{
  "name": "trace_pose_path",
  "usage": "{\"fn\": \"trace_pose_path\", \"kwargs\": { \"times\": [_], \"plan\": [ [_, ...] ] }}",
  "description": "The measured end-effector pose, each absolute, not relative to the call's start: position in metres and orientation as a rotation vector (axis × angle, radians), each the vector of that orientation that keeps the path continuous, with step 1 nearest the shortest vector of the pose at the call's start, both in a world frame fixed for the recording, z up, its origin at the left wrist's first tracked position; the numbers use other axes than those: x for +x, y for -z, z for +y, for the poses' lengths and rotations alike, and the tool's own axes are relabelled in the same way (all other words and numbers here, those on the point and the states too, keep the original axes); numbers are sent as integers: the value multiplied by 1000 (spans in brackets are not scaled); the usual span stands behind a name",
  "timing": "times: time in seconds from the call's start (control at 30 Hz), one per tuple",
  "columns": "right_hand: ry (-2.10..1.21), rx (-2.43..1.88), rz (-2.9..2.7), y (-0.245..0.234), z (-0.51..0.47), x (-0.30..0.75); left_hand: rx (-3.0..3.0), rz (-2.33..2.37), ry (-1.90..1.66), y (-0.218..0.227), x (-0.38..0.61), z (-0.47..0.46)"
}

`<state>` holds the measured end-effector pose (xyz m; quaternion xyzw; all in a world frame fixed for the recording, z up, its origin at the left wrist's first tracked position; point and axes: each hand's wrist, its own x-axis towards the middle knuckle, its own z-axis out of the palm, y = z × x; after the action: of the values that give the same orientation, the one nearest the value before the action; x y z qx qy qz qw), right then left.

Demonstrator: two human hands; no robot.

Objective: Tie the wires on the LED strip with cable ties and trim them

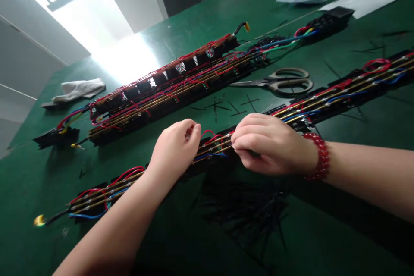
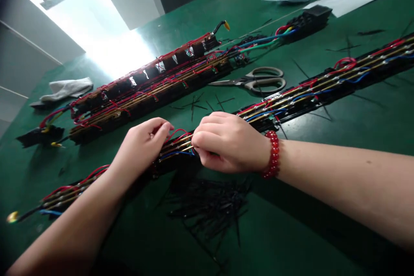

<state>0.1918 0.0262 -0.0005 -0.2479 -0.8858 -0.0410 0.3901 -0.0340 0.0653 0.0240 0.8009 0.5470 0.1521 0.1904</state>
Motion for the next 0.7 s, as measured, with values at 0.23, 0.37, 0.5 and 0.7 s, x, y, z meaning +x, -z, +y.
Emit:
{"fn": "trace_pose_path", "kwargs": {
  "times": [0.23, 0.37, 0.5, 0.7],
  "plan": [
    [-174, -812, -2254, -3, 27, 193, 1980, 1346, -469, -26, -36, 71],
    [-171, -806, -2266, -3, 28, 192, 1921, 1271, -467, -24, -37, 75],
    [-79, -707, -2288, -3, 29, 192, 1913, 1227, -447, -25, -37, 75],
    [38, -641, -2354, -5, 29, 192, 2003, 1248, -427, -27, -37, 76]
  ]
}}
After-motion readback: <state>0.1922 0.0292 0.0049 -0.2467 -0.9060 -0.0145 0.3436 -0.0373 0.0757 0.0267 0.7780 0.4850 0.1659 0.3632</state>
